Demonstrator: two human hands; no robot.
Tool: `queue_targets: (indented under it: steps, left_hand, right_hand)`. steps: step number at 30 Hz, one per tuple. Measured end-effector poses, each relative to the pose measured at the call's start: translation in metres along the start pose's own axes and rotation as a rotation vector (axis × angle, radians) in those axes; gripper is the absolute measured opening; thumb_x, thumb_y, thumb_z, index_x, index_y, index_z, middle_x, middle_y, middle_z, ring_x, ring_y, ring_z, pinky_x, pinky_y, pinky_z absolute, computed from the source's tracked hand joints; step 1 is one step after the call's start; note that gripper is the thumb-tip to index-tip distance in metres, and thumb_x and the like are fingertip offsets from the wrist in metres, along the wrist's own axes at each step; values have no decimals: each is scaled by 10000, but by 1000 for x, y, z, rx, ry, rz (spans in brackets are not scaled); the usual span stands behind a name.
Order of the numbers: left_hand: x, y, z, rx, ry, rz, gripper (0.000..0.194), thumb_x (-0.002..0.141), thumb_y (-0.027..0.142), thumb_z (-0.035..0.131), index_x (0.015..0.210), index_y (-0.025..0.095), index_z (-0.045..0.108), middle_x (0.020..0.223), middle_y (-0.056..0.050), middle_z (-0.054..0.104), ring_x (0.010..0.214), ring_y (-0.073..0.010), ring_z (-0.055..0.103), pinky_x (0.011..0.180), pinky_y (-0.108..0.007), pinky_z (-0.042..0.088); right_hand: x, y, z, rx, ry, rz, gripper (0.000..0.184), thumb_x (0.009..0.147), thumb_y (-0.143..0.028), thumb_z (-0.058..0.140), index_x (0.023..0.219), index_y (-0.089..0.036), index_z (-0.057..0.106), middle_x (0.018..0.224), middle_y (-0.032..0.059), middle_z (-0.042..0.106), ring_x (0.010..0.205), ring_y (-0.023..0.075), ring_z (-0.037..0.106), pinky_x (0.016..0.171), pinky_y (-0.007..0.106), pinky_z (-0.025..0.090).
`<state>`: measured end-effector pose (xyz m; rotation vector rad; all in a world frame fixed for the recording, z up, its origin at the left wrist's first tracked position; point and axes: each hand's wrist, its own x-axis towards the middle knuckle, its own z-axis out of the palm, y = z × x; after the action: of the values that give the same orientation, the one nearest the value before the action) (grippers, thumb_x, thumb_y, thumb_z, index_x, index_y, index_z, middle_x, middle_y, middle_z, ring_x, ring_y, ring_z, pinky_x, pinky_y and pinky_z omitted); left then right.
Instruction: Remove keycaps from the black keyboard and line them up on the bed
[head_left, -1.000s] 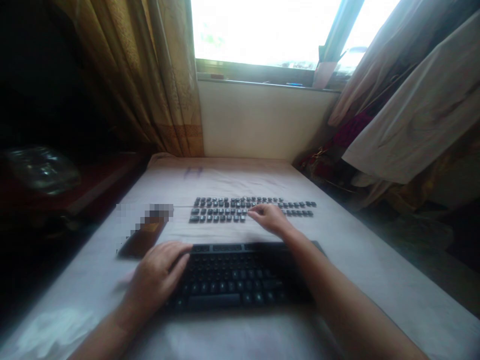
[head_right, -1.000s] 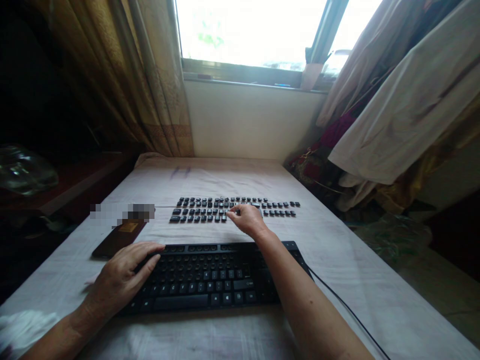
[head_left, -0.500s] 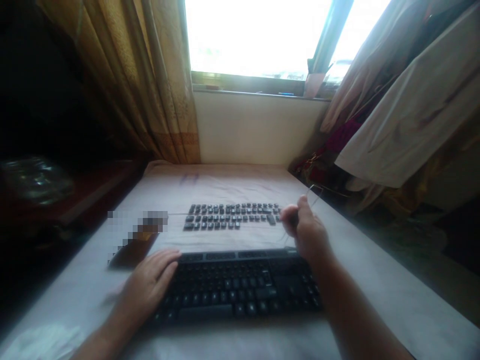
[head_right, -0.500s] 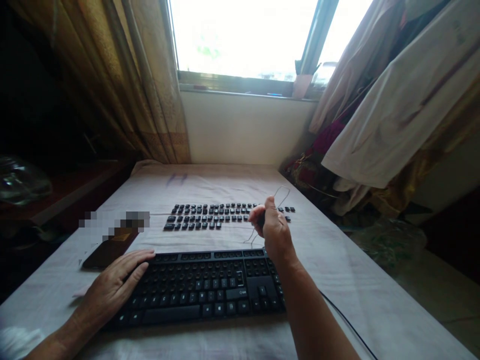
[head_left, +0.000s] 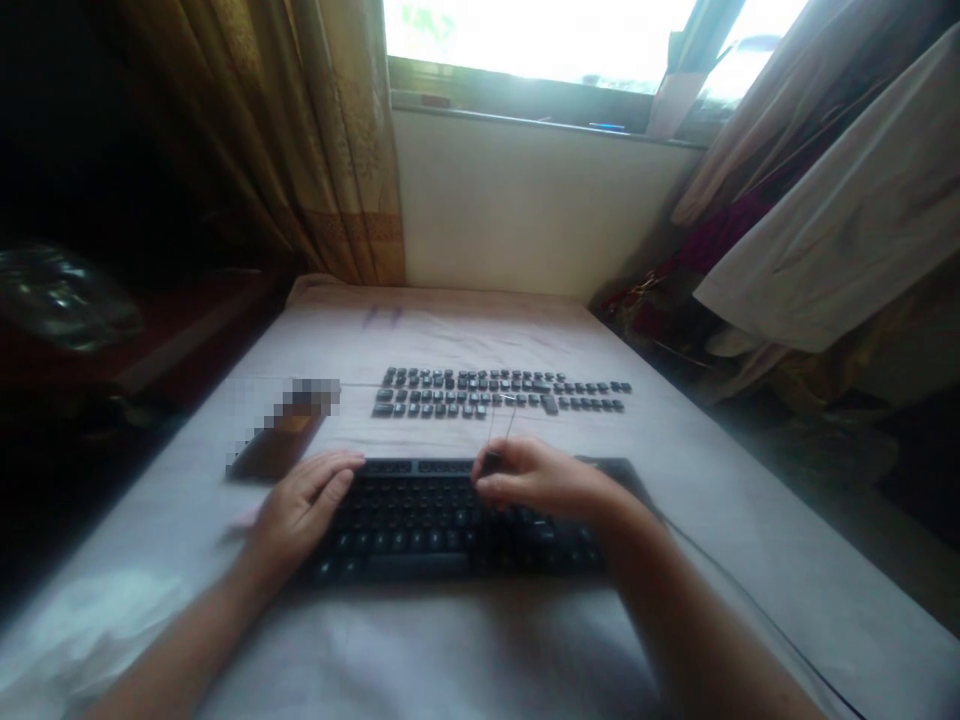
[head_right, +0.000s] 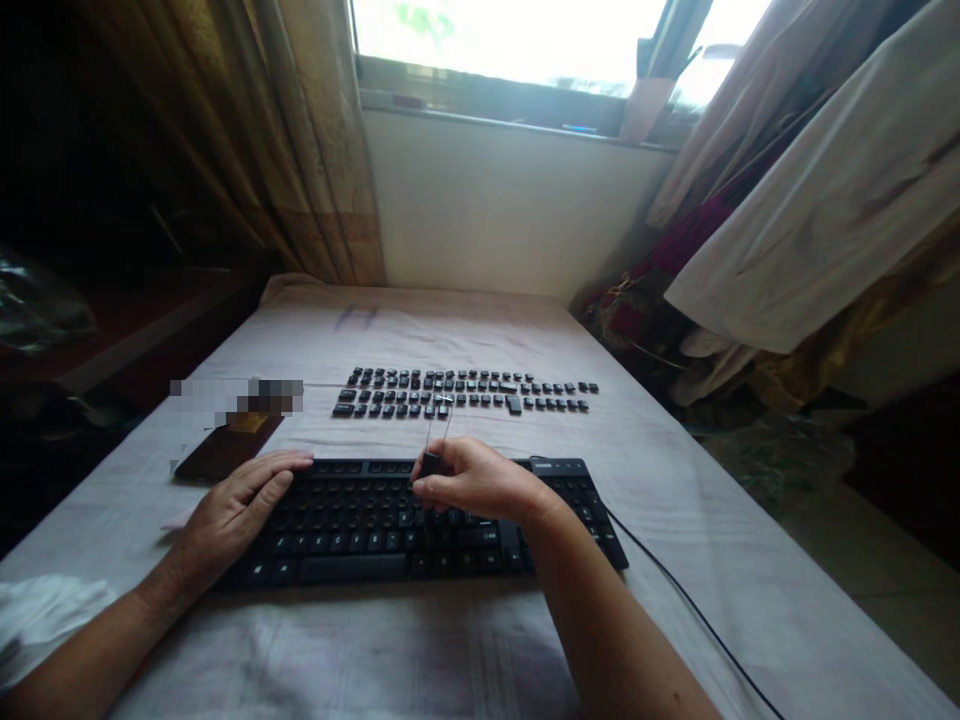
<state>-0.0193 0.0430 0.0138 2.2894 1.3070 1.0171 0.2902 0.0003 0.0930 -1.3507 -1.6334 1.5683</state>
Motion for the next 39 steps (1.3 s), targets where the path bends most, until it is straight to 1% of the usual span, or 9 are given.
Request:
queue_targets:
  steps: [2,11,15,18,21,23,28,33,39]
  left_hand:
    - [0,1,0,-8,-5,4,455,956,574,439,1036,234,729,1107,-62,763,1104,-254,684,1029,-416,510]
    - [0,3,-1,-21,-12,11,431,961,544,444,1053,227,720,1112,-64,755,1103,-259,674,1035,-430,496]
    - [0,2,0,-22,-7,13,433,964,535,440,1040,215,723,1102,-76,755,1089,-259,677,1026,-428,501]
    - [0,3,0,-21,-12,11,428,966,529,438,1042,218,721,1105,-71,755,1090,-259,676,1030,-428,497]
    - [0,5,-1,-19,-22,7,415,964,521,443,1044,222,720,1107,-66,755,1100,-256,672,1037,-425,492]
    - [1,5,-1,-16,-25,5,406,965,513,440,1046,227,717,1111,-62,755,1108,-253,669,1040,-424,489]
    - [1,5,-1,-13,-25,6,398,961,506,441,1036,230,717,1106,-58,757,1103,-255,672,1038,-427,491]
    - [1,5,0,-17,-22,9,394,962,496,451,1037,217,718,1105,-69,755,1100,-256,671,1036,-429,490]
    - [1,5,0,-18,-26,10,386,964,490,447,1053,224,713,1116,-63,752,1108,-251,665,1044,-426,482]
  right_hand:
    - [4,2,3,2,-19,17,51,797,-156,661,839,-163,633,651,-38,632,601,101,613,615,224,537]
    - [14,11,12,-11,59,-12,41,827,-143,631,861,-165,629,661,-44,605,615,96,599,624,219,509]
    - [15,13,17,-124,68,-7,55,845,-129,603,878,-164,631,640,-46,576,585,99,572,587,216,479]
    - [13,9,20,-323,101,-36,78,845,-125,602,877,-171,656,612,-43,569,578,110,558,564,215,448]
    - [11,4,23,-550,124,-96,94,842,-134,620,877,-186,690,636,-28,609,610,125,572,586,226,431]
    - [9,2,23,-611,117,-128,105,850,-147,622,890,-197,705,677,-15,648,644,137,598,612,234,441]
    - [2,12,23,-647,109,-270,126,868,-146,617,927,-199,714,869,38,731,819,181,673,768,284,507]
    - [-7,24,25,-533,124,-364,121,874,-134,607,933,-189,696,981,64,746,910,184,697,849,289,527]
    - [-6,23,28,-636,125,-277,139,918,-196,564,969,-215,692,886,40,759,795,180,711,764,275,529]
